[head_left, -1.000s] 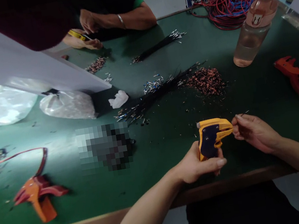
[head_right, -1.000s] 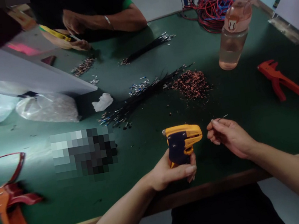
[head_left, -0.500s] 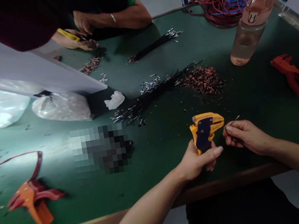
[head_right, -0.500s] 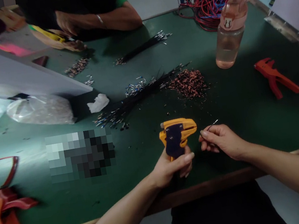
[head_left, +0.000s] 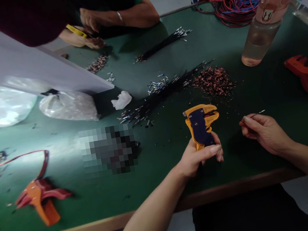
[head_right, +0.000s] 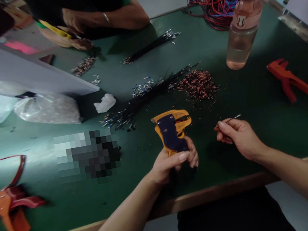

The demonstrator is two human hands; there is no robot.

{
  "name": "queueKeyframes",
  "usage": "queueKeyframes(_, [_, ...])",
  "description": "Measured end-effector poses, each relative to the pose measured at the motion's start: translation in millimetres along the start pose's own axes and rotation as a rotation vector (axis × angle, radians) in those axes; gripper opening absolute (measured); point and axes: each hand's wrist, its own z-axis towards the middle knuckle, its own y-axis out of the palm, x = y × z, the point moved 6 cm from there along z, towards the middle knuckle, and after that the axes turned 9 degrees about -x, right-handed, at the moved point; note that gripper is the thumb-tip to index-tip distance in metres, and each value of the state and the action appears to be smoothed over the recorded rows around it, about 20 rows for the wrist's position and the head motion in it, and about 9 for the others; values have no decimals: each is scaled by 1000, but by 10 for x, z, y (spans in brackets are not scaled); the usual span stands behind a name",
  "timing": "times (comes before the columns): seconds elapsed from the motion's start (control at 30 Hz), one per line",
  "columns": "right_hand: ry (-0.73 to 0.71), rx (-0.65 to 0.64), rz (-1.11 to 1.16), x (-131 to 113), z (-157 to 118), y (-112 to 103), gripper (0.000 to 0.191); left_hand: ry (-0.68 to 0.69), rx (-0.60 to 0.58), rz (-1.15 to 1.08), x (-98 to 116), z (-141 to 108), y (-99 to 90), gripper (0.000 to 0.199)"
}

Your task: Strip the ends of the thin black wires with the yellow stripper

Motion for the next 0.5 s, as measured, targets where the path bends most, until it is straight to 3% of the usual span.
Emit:
queueKeyframes(0.3, [-166, -51, -266, -44, -58, -57, 51, 56, 86, -5, -20, 42, -28, 40])
queueKeyframes(0.5, [-425, -40, -582, -277, -184, 39, 43, 75, 114, 1, -18, 41, -68, 45])
